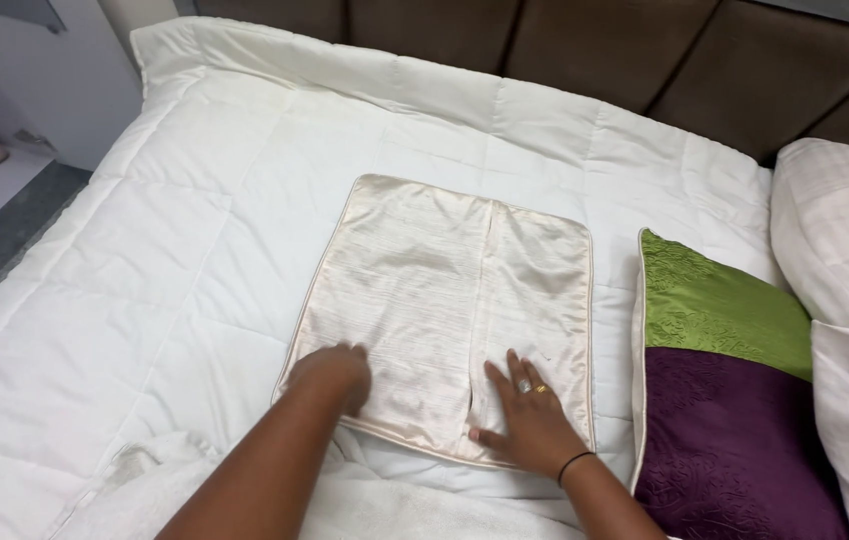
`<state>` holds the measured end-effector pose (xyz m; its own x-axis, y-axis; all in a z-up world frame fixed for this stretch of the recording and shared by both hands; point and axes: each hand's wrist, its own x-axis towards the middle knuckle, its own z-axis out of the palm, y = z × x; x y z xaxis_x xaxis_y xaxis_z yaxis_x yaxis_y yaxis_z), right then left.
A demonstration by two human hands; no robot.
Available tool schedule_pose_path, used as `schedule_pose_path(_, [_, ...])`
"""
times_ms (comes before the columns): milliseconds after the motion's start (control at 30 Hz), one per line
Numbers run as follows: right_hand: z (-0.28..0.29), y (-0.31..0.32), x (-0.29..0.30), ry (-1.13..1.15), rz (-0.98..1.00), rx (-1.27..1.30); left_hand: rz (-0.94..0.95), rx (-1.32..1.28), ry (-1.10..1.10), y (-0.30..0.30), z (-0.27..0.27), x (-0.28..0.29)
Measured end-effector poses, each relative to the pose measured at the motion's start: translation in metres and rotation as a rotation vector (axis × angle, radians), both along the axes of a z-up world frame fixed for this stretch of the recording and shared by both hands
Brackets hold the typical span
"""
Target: The person removes a white pillow from a beige pillowcase on a bed. They pull the pillow out by hand, then smooth and fold the empty pillowcase flat on the bed surface.
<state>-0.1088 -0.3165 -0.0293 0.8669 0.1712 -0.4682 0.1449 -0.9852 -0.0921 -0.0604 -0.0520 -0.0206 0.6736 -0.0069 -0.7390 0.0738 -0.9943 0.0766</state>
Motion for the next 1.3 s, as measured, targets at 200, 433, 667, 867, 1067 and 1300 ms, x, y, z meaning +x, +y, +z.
schedule_pose_path(200, [0.006, 0.010, -0.003, 0.043, 0.048, -0.085, -0.048, 0.203, 0.221, 0.005, -0.010, 0.019])
schedule_pose_path(433, [-0.027, -0.013, 0.015, -0.262, -0.069, 0.253, -0.112, 0.054, -0.218, -0.032, 0.031, 0.006])
schedule_pose_path(667, [-0.035, -0.011, 0.018, -0.289, -0.029, 0.231, -0.371, -0.087, -0.357, -0.043, 0.004, 0.004])
schedule_pose_path(867, [-0.031, -0.006, 0.015, -0.193, -0.039, 0.164, -0.448, -0.060, -0.094, -0.062, -0.008, -0.003])
schedule_pose_path(1067, [-0.041, 0.001, 0.011, -0.273, 0.072, 0.345, -0.420, -0.306, -0.202, -0.063, -0.047, 0.009])
schedule_pose_path(1300, [-0.064, 0.005, 0.004, -0.245, 0.334, 0.316, -0.246, -0.253, -0.515, -0.012, -0.053, 0.029])
